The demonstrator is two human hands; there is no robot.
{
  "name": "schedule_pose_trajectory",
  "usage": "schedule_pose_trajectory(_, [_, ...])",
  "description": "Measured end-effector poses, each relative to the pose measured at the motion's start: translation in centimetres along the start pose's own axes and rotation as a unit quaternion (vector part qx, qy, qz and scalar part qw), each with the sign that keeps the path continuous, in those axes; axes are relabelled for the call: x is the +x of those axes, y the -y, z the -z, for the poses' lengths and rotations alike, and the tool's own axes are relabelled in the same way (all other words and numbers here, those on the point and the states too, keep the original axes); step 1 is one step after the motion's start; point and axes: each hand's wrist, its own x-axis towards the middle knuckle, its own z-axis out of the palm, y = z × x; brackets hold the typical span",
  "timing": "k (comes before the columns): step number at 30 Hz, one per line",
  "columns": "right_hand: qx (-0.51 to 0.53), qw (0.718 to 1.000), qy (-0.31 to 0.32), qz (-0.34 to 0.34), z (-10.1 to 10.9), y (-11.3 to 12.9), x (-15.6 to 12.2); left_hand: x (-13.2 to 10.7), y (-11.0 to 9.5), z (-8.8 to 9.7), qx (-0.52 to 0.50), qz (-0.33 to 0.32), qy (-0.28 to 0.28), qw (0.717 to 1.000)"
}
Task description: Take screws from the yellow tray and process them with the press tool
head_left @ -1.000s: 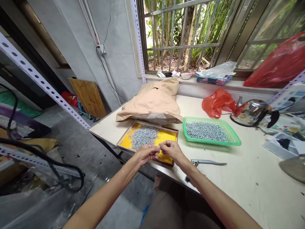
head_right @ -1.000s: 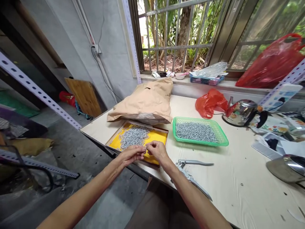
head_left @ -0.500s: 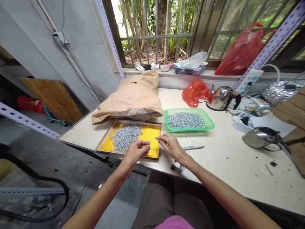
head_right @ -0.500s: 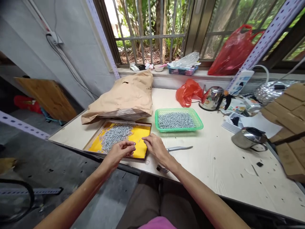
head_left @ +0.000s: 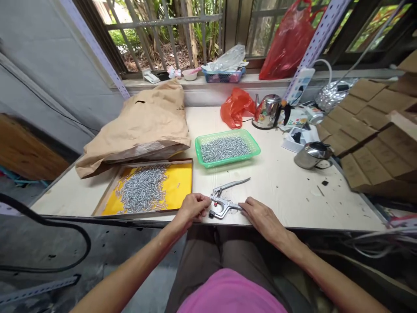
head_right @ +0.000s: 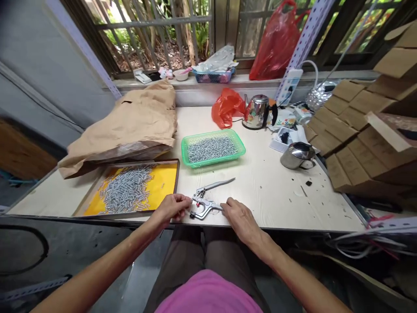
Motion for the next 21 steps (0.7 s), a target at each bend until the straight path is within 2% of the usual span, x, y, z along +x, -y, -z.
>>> schedule_pose_trajectory(5, [-0.042, 0.999, -0.011, 0.012, 0.2, -1.1, 0.9, 0.5, 0.2, -0.6, 0.032, 0.021, 0.018, 0.999])
schedule_pose_trajectory(10, [-0.039, 0.999, -0.008, 0.016, 0.2, -1.9, 1.4, 0.5, 0.4, -1.4, 0.028, 0.014, 0.031, 0.999])
schedule_pose_trajectory(14, [-0.029, 0.999, -0.016, 0.014, -0.1, -2.1, 1.2, 0.5, 0.5, -1.9, 0.021, 0.021, 0.030, 0.999])
schedule_pose_trajectory(21, [-0.045, 0.999, -0.019, 0.006, -0.1, -1.8, 1.2, 1.0, 0.7, -1.8, 0.075, 0.049, 0.032, 0.995])
